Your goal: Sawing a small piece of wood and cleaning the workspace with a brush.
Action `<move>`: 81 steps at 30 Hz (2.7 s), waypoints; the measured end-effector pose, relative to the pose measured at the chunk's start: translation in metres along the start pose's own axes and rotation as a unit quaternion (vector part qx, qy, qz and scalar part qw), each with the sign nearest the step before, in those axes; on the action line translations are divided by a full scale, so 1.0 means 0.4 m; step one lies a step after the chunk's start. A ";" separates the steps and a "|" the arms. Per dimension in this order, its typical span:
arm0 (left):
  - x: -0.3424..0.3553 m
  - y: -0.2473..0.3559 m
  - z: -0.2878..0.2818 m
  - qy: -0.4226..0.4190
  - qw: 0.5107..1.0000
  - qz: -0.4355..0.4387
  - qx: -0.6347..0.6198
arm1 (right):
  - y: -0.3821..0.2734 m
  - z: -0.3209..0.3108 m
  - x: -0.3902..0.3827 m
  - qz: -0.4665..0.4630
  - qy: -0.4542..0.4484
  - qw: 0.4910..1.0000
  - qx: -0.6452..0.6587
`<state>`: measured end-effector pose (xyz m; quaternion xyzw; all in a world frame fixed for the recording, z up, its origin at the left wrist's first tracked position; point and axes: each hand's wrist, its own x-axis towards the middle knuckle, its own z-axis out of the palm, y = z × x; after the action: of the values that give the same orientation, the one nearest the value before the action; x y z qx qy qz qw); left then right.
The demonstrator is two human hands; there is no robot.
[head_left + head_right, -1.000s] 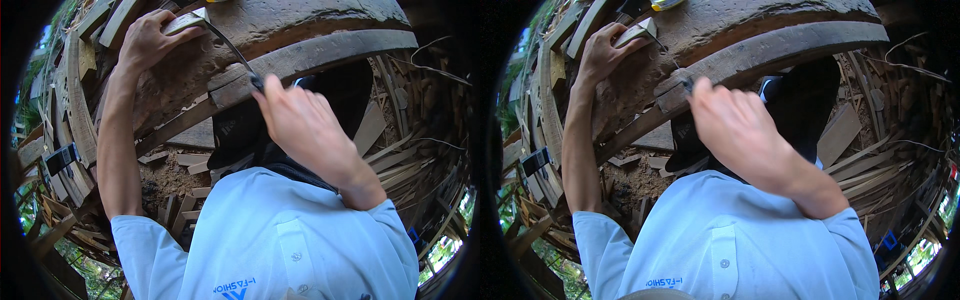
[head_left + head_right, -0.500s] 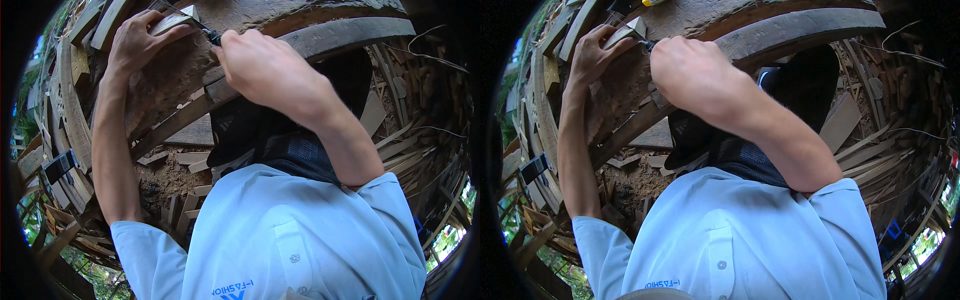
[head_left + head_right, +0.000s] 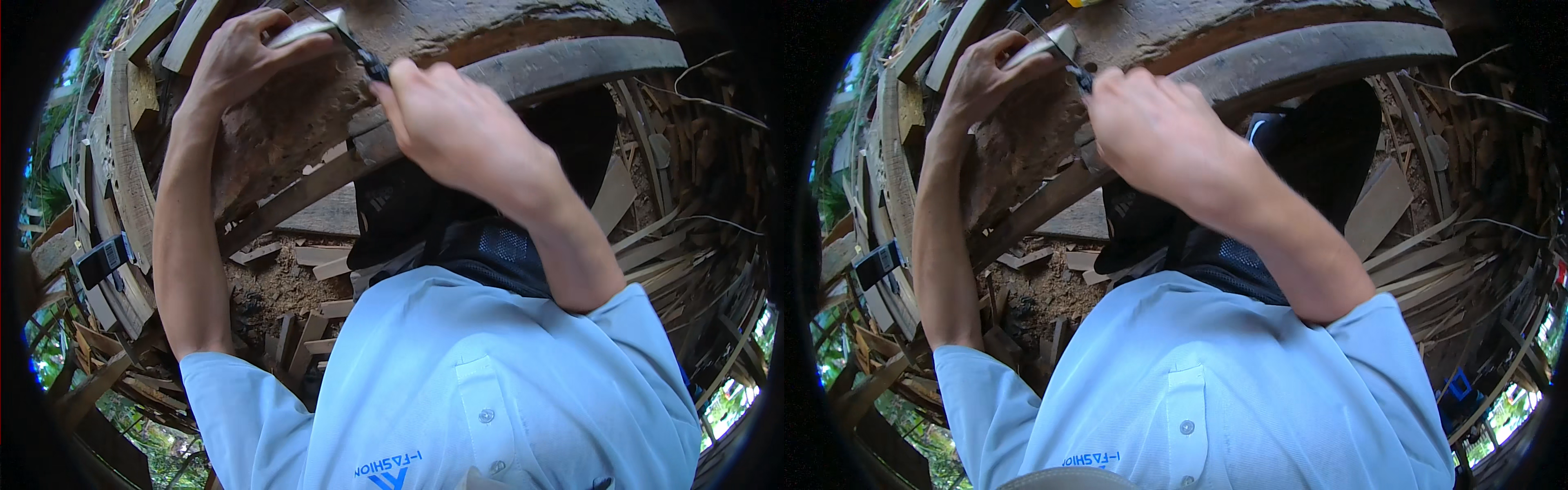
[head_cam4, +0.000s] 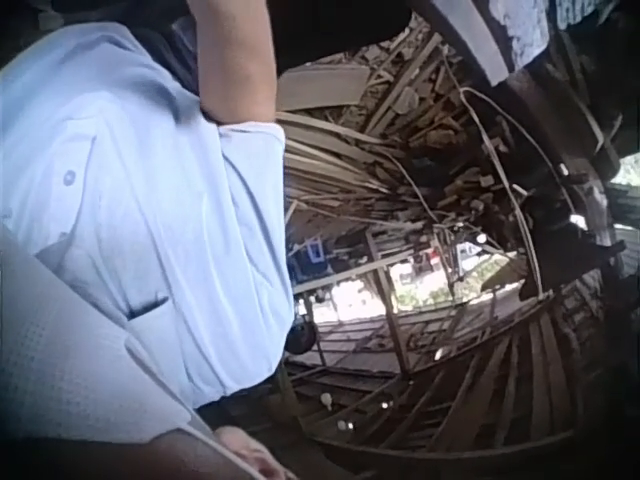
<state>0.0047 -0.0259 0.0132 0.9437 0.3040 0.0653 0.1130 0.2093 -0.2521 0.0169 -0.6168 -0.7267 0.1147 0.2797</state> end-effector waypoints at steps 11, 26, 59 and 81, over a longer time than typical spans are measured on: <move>0.040 0.120 -0.036 -0.038 0.999 -0.010 -0.034 | -0.033 -0.072 -0.025 0.160 -0.139 0.977 -0.002; 0.049 0.151 -0.049 0.000 0.999 0.035 -0.012 | -0.009 -0.102 -0.014 0.179 -0.146 0.972 0.042; 0.040 0.052 0.012 0.110 0.979 0.133 -0.110 | 0.021 -0.032 0.004 0.051 -0.059 0.996 0.046; 0.022 0.088 -0.014 -0.005 1.000 0.002 0.017 | -0.013 -0.045 0.002 0.115 -0.109 0.985 0.073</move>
<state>0.0304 -0.0476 0.0281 0.9462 0.3030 0.0558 0.0988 0.2149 -0.2556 0.0344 -0.6576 -0.6672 0.2655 0.2278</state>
